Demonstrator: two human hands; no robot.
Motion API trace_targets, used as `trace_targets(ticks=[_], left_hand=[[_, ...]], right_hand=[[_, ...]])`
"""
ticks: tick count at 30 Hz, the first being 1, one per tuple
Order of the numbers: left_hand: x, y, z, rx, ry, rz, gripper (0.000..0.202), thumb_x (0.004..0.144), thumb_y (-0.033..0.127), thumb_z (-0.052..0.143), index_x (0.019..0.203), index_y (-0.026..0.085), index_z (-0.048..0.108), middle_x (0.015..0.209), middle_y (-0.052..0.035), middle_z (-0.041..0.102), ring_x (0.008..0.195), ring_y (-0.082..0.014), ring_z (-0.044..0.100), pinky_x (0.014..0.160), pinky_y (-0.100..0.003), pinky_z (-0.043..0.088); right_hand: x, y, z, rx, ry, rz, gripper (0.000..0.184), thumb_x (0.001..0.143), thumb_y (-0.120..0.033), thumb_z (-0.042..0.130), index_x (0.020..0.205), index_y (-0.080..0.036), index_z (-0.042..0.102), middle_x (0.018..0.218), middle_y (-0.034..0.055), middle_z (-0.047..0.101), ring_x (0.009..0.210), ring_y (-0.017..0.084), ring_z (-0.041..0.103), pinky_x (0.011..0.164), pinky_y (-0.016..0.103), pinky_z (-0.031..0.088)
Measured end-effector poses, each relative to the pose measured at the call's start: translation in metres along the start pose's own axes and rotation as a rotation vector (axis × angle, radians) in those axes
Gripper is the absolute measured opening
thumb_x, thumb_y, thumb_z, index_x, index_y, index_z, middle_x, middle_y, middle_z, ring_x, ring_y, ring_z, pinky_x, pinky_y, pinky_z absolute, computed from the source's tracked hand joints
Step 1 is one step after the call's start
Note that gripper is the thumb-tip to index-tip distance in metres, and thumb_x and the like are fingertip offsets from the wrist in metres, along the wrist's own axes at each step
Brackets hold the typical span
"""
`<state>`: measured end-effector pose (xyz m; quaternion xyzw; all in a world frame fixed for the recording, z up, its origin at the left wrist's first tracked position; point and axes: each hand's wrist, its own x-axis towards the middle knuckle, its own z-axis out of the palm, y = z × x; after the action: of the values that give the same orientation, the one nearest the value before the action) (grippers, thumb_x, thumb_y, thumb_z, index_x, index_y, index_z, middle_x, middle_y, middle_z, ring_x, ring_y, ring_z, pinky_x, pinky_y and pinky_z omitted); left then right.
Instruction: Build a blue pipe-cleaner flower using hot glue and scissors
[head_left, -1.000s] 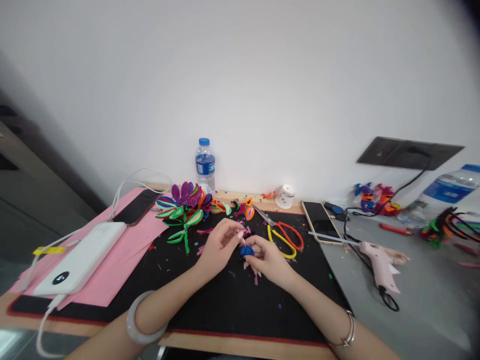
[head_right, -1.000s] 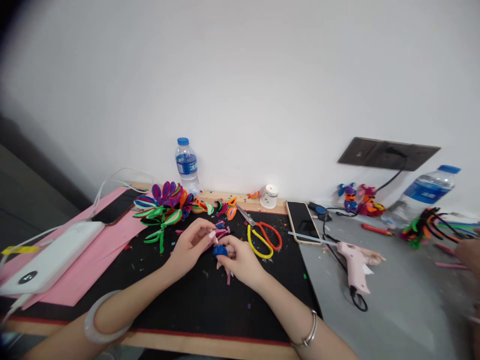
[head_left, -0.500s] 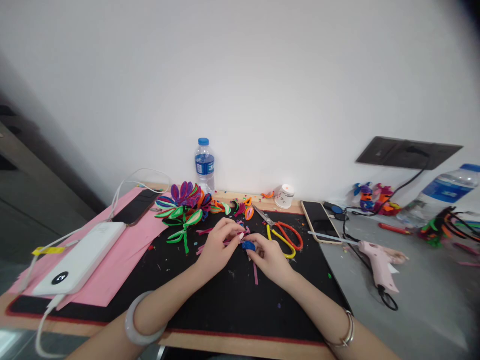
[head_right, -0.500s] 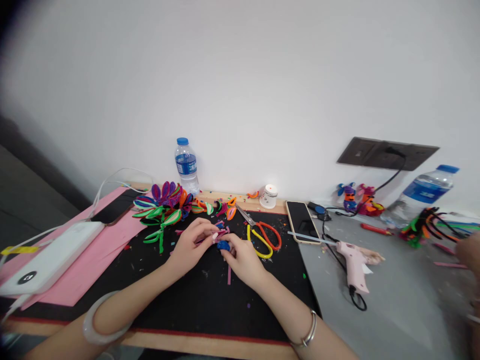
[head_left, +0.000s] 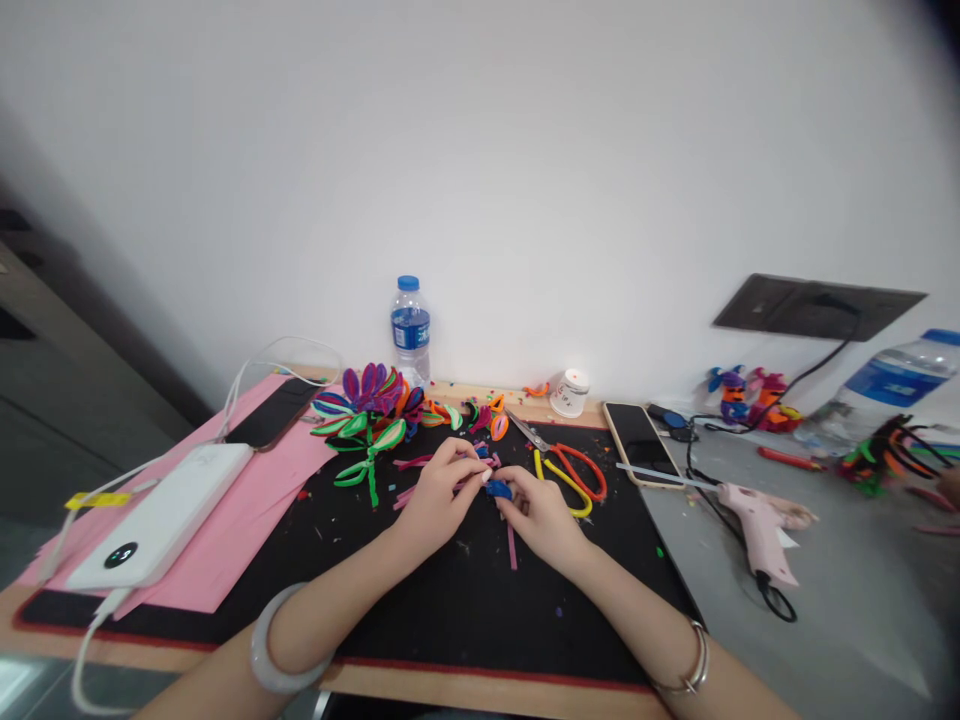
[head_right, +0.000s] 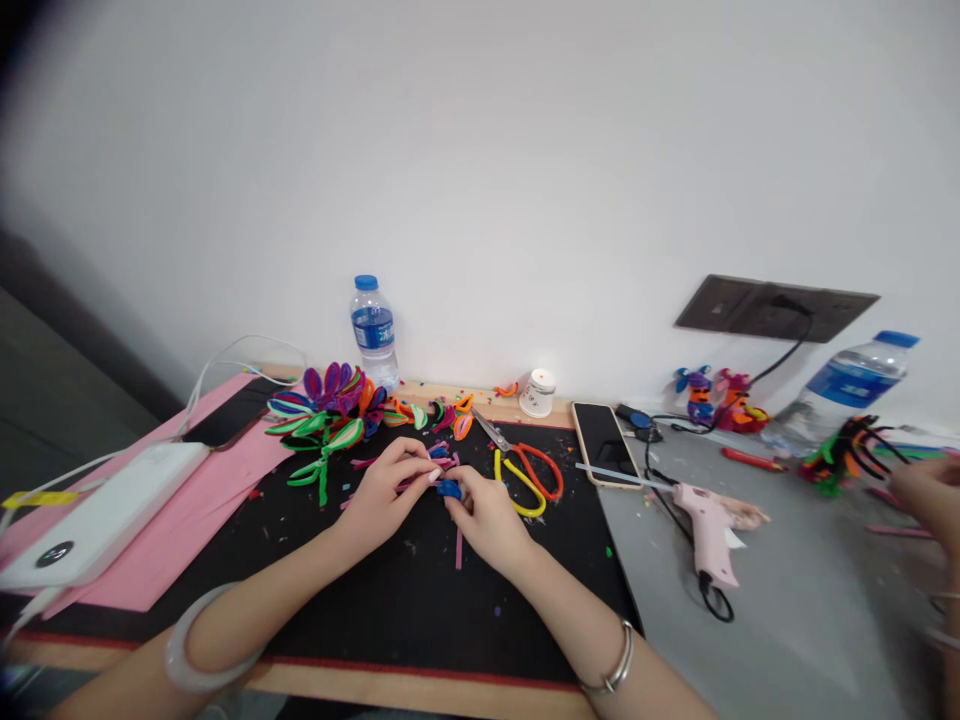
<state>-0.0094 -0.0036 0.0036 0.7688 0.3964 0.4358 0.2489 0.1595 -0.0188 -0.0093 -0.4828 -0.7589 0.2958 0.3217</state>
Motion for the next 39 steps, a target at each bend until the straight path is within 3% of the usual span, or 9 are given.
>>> trace_targets(ticks=[11, 18, 27, 39], left_hand=[[-0.0030, -0.0044, 0.0003, 0.048, -0.108, -0.029, 0.012, 0.082, 0.023, 0.047, 0.079, 0.017, 0.057, 0.087, -0.0033, 0.045, 0.071, -0.0124, 0.050, 0.062, -0.025, 0.043], [-0.0007, -0.0053, -0.0002, 0.037, -0.088, 0.008, 0.005, 0.076, 0.021, 0.056, 0.079, 0.019, 0.060, 0.089, -0.0035, 0.048, 0.083, -0.0164, 0.052, 0.076, -0.031, 0.044], [0.0018, -0.0041, -0.0057, 0.014, -0.037, 0.071, 0.020, 0.082, 0.017, 0.046, 0.092, 0.020, 0.063, 0.095, -0.0068, 0.051, 0.092, -0.0180, 0.052, 0.083, -0.034, 0.045], [-0.0001, -0.0060, -0.0029, 0.027, -0.053, 0.079, 0.018, 0.081, 0.017, 0.049, 0.091, 0.021, 0.063, 0.100, -0.0073, 0.052, 0.096, -0.0183, 0.053, 0.085, -0.035, 0.046]], right_hand=[[0.0001, 0.0011, 0.0002, -0.005, 0.016, 0.007, 0.020, 0.077, -0.015, 0.049, 0.096, -0.019, 0.055, 0.058, -0.0029, 0.055, 0.048, 0.010, 0.049, 0.047, 0.020, 0.039], [0.0004, 0.0034, 0.0016, 0.057, 0.014, 0.019, 0.021, 0.077, -0.017, 0.050, 0.097, -0.020, 0.055, 0.057, -0.0032, 0.056, 0.048, 0.010, 0.050, 0.047, 0.020, 0.038], [0.0050, 0.0028, 0.0018, 0.465, 0.044, 0.218, 0.028, 0.074, -0.019, 0.051, 0.101, -0.018, 0.045, 0.055, -0.0061, 0.054, 0.037, 0.007, 0.045, 0.038, 0.018, 0.036], [0.0009, 0.0027, 0.0027, 0.364, 0.022, 0.090, 0.038, 0.076, -0.017, 0.051, 0.112, -0.020, 0.041, 0.055, -0.0067, 0.051, 0.047, 0.010, 0.051, 0.049, 0.021, 0.042]])
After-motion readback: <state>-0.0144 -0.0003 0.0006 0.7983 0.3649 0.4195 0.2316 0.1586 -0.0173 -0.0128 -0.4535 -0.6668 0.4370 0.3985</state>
